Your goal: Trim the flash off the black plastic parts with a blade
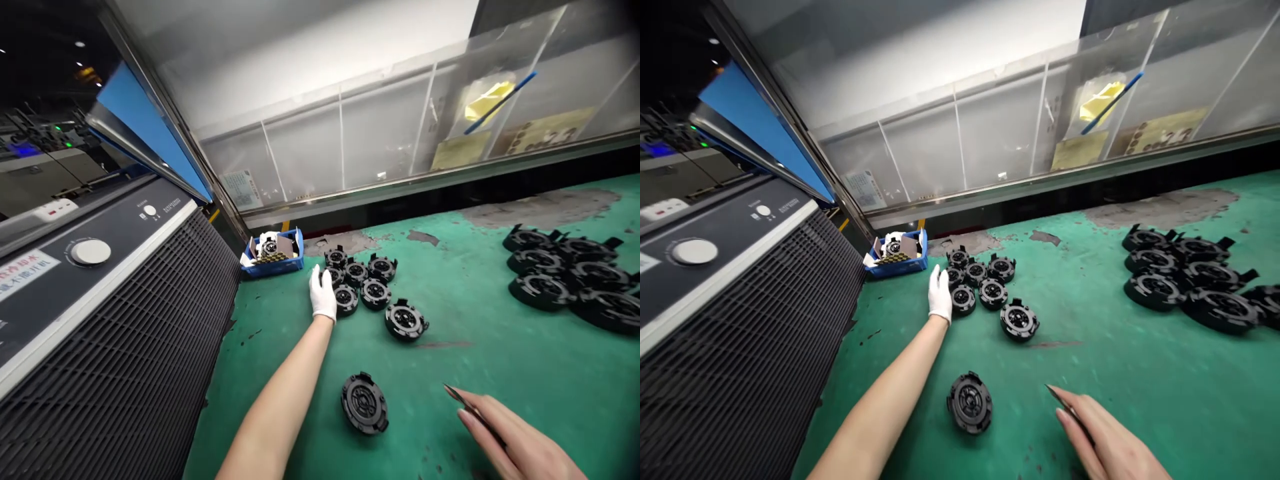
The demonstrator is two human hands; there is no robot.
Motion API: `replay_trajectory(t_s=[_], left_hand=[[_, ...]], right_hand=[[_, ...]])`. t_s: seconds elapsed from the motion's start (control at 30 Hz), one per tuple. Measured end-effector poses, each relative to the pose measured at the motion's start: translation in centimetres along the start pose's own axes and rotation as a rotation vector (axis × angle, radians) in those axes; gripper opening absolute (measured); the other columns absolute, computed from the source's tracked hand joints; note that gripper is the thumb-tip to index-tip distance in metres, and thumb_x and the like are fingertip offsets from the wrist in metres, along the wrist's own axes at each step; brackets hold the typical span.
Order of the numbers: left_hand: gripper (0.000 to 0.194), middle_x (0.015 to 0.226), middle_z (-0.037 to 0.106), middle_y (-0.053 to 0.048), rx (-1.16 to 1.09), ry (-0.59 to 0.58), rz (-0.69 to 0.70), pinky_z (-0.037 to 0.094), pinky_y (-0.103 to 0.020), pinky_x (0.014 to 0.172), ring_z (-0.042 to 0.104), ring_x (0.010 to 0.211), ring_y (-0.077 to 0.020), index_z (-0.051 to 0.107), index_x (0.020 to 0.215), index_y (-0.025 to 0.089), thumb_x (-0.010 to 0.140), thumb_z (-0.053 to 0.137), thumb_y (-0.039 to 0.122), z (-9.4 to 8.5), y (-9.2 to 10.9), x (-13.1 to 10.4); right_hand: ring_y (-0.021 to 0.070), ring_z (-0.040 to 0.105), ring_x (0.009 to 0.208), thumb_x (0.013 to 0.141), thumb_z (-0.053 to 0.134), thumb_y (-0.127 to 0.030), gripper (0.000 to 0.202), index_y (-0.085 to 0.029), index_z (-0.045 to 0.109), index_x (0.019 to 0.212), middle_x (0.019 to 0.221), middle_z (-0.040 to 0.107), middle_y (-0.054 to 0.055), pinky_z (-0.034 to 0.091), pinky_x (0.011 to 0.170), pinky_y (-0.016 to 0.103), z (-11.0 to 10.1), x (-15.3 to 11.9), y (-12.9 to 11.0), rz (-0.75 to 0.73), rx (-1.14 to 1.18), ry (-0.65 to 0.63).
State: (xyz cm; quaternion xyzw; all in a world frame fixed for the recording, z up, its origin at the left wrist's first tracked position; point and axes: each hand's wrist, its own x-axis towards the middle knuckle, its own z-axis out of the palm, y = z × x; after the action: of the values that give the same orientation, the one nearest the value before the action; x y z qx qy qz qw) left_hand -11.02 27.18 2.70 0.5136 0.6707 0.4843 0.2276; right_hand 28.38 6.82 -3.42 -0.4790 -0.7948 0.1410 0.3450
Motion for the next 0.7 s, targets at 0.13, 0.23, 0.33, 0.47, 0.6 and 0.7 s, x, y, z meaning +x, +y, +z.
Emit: replay_trajectory(t_s=[0.13, 0.23, 0.33, 0.47, 0.6, 0.7], left_hand=[[0.076, 0.202, 0.056, -0.021, -0.041, -0.171, 0.091, 0.051, -0.069, 0.157, 0.057, 0.19, -0.04, 0.062, 0.188, 0.027, 0.132, 0.063, 0.077, -4.8, -2.1, -7.7], [0.12, 0.189, 0.072, -0.024, -0.085, -0.436, 0.16, 0.056, -0.07, 0.154, 0.07, 0.18, -0.0483, 0.077, 0.173, 0.025, 0.089, 0.097, 0.108, -8.9, -2.9, -14.8], [0.148, 0.182, 0.077, -0.03, 0.019, -0.728, 0.231, 0.061, -0.079, 0.149, 0.075, 0.172, -0.0579, 0.075, 0.178, 0.022, 0.061, 0.119, 0.101, -11.0, -3.0, -19.7], [0.14, 0.179, 0.081, -0.026, 0.207, -0.7, 0.249, 0.062, -0.077, 0.15, 0.078, 0.17, -0.056, 0.071, 0.182, 0.025, 0.069, 0.124, 0.086, -10.7, -3.0, -21.7], [0.141, 0.17, 0.087, -0.023, 0.212, -0.63, 0.252, 0.067, -0.074, 0.146, 0.085, 0.161, -0.0553, 0.077, 0.175, 0.025, 0.059, 0.127, 0.087, -9.6, -2.9, -21.5], [0.14, 0.17, 0.088, -0.023, 0.184, -0.612, 0.262, 0.067, -0.073, 0.147, 0.085, 0.161, -0.0544, 0.076, 0.176, 0.023, 0.061, 0.127, 0.085, -9.4, -2.9, -21.4]], right_hand=[[0.0259, 0.095, 0.111, 0.133, 0.061, -0.046, 0.046, -0.03, 0.083, 0.17, 0.133, 0.093, 0.011, 0.078, 0.096, 0.032, -1.3, 0.9, -3.7, -0.027, 0.074, -0.181], [0.0181, 0.088, 0.087, 0.136, 0.054, -0.04, 0.051, -0.033, 0.073, 0.183, 0.11, 0.086, 0.004, 0.072, 0.082, 0.026, -1.0, 1.5, -5.5, -0.141, 0.095, -0.228], [0.0198, 0.088, 0.087, 0.135, 0.054, -0.035, 0.054, -0.036, 0.068, 0.188, 0.106, 0.087, 0.003, 0.071, 0.079, 0.028, -0.2, 2.0, -6.0, -0.247, 0.06, -0.33], [0.0236, 0.091, 0.099, 0.134, 0.057, -0.036, 0.046, -0.032, 0.073, 0.177, 0.124, 0.092, 0.007, 0.072, 0.085, 0.034, 0.6, 2.8, -5.6, -0.302, -0.001, -0.348], [0.0203, 0.081, 0.078, 0.136, 0.056, -0.037, 0.04, -0.026, 0.077, 0.168, 0.11, 0.085, 0.005, 0.057, 0.066, 0.034, 0.6, 4.3, -5.4, -0.389, -0.092, -0.355], [0.0175, 0.07, 0.069, 0.135, 0.056, -0.033, 0.041, -0.025, 0.076, 0.171, 0.099, 0.076, 0.001, 0.044, 0.06, 0.035, 0.2, 5.2, -5.5, -0.456, -0.138, -0.358]])
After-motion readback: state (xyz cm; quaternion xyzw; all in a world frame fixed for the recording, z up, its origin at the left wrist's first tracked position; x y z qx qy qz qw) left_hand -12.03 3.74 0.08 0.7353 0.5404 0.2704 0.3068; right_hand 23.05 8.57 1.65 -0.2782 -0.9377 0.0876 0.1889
